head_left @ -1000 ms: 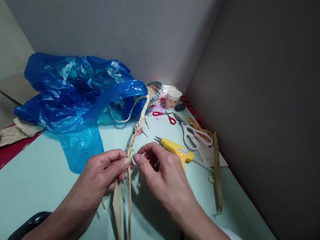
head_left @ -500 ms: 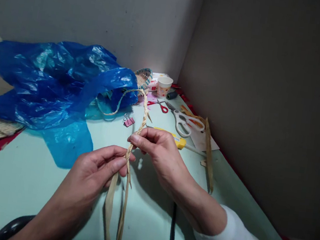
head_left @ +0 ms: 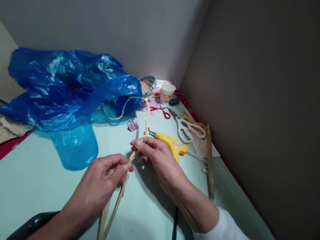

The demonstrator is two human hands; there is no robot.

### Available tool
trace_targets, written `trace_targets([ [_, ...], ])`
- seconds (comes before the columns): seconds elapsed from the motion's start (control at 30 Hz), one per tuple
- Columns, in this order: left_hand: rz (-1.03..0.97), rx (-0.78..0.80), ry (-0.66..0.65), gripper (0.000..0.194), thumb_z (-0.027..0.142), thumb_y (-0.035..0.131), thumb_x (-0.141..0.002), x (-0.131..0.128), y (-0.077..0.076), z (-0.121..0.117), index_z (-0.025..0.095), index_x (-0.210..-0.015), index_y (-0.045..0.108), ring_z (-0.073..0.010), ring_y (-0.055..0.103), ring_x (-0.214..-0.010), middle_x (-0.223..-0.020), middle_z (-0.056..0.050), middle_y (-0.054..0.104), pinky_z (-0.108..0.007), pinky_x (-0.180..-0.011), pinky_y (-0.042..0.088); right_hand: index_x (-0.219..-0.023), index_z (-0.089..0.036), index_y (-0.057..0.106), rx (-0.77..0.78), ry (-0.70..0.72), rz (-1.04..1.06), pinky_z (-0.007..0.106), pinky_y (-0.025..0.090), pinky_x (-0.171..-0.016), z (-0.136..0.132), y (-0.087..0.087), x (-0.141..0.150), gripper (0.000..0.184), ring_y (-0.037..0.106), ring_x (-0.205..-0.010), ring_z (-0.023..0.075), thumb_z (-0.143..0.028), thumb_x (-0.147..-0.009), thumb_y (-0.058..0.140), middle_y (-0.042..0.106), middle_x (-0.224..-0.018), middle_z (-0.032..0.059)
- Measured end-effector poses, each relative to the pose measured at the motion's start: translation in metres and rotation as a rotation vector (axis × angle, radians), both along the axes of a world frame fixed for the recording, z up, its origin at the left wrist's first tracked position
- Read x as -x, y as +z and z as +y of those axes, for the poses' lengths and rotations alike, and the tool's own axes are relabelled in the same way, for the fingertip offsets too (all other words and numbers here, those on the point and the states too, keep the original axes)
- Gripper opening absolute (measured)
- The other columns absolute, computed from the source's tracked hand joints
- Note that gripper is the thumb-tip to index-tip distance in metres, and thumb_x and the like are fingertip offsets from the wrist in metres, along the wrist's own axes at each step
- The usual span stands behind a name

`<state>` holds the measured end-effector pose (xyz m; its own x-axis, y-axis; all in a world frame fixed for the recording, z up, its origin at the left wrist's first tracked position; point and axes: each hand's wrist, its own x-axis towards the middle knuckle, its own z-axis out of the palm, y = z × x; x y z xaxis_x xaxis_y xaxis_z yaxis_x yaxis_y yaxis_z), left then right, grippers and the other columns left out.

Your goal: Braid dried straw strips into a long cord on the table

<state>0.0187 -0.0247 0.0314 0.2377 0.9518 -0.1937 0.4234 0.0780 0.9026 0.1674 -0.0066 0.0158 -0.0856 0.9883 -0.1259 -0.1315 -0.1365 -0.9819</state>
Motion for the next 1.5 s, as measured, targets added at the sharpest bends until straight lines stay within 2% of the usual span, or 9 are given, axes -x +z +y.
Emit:
trace_targets([
  [0.23, -0.007, 0.0, -0.02, 0.022, 0.033, 0.054, -0.076, 0.005, -0.008, 0.009, 0.019, -0.058, 0.056, -0.0152, 0.044, -0.056, -0.052, 0.002, 0.048, -0.025, -0.055, 0.031, -0.09, -0.013, 0.066, 0.004, -0.026, 0.184, 0.021, 0.035, -0.058, 0.013, 0.009, -0.014, 0.031, 0.051, -0.069, 0.0102, -0.04, -0.074, 0.07, 0.066, -0.09, 0.0071],
  [0.37, 0.031, -0.032, -0.041, 0.022, 0.032, 0.052, -0.077, 0.005, -0.009, 0.007, 0.02, -0.059, 0.056, -0.0163, 0.046, -0.056, -0.053, 0.002, 0.05, -0.025, -0.055, 0.031, -0.078, -0.013, 0.069, -0.02, -0.135, 0.028, 0.022, 0.033, -0.056, 0.024, 0.015, -0.008, 0.021, 0.045, -0.06, 0.0091, -0.033, -0.072, 0.069, 0.067, -0.076, 0.0044],
  [0.5, 0.162, -0.183, 0.015, 0.022, 0.03, 0.048, -0.08, 0.006, -0.005, 0.005, 0.021, -0.063, 0.057, -0.0166, 0.046, -0.055, -0.055, 0.002, 0.052, -0.026, -0.053, 0.028, -0.068, -0.013, 0.067, -0.222, -0.198, -0.186, 0.023, 0.039, -0.06, 0.046, 0.022, 0.009, 0.016, 0.051, -0.062, 0.0115, -0.028, -0.074, 0.063, 0.065, -0.066, 0.0032],
  [0.6, 0.151, -0.217, 0.114, 0.021, 0.03, 0.05, -0.079, 0.017, -0.004, 0.015, 0.021, -0.063, 0.058, -0.0165, 0.046, -0.055, -0.055, 0.002, 0.053, -0.026, -0.054, 0.029, -0.071, -0.012, 0.067, -0.279, -0.042, -0.27, 0.023, 0.041, -0.056, 0.068, 0.033, 0.016, 0.024, 0.056, -0.06, 0.0123, -0.034, -0.078, 0.061, 0.066, -0.068, 0.0047],
  [0.73, 0.037, -0.161, 0.192, 0.023, 0.032, 0.053, -0.075, 0.036, -0.007, 0.036, 0.02, -0.056, 0.054, -0.0147, 0.042, -0.052, -0.053, 0.003, 0.05, -0.025, -0.054, 0.029, -0.1, -0.013, 0.064, -0.282, 0.159, -0.392, 0.021, 0.045, -0.056, 0.097, 0.047, 0.006, 0.03, 0.064, -0.074, 0.0144, -0.037, -0.086, 0.053, 0.069, -0.095, 0.0098],
  [0.87, -0.059, -0.107, 0.228, 0.02, 0.034, 0.057, -0.072, 0.042, -0.007, 0.043, 0.019, -0.058, 0.058, -0.0136, 0.039, -0.05, -0.052, 0.003, 0.05, -0.025, -0.052, 0.027, -0.102, -0.014, 0.064, -0.261, 0.143, -0.605, 0.023, 0.045, -0.063, 0.119, 0.035, -0.007, 0.024, 0.064, -0.077, 0.0148, -0.025, -0.088, 0.047, 0.07, -0.095, 0.0103],
  [1.03, -0.085, -0.098, 0.197, 0.03, 0.038, 0.057, -0.071, 0.038, -0.001, 0.04, 0.02, -0.048, 0.049, -0.0123, 0.036, -0.048, -0.05, 0.004, 0.047, -0.024, -0.051, 0.025, -0.066, -0.016, 0.067, -0.338, 0.254, -0.803, 0.022, 0.035, -0.058, 0.127, 0.012, 0.001, 0.004, 0.054, -0.063, 0.0132, -0.012, -0.067, 0.066, 0.063, -0.06, 0.0001],
  [1.13, -0.087, -0.091, 0.184, 0.029, 0.039, 0.058, -0.071, 0.037, -0.001, 0.039, 0.02, -0.05, 0.051, -0.013, 0.038, -0.049, -0.051, 0.003, 0.049, -0.024, -0.051, 0.025, -0.054, -0.015, 0.063, -0.384, 0.248, -0.87, 0.023, 0.029, -0.055, 0.125, 0.01, 0.006, 0.014, 0.048, -0.056, 0.0119, -0.008, -0.066, 0.065, 0.058, -0.052, -0.0004],
  [1.5, -0.286, 0.069, 0.194, 0.02, 0.036, 0.061, -0.074, 0.039, 0.005, 0.035, 0.016, -0.068, 0.061, -0.0086, 0.035, -0.049, -0.057, 0.005, 0.047, -0.022, -0.047, 0.022, -0.071, -0.013, 0.067, -0.424, 0.112, -0.845, 0.024, 0.033, -0.061, 0.12, 0.015, 0.0, 0.016, 0.052, -0.065, 0.0138, -0.02, -0.081, 0.056, 0.062, -0.067, 0.0025],
])
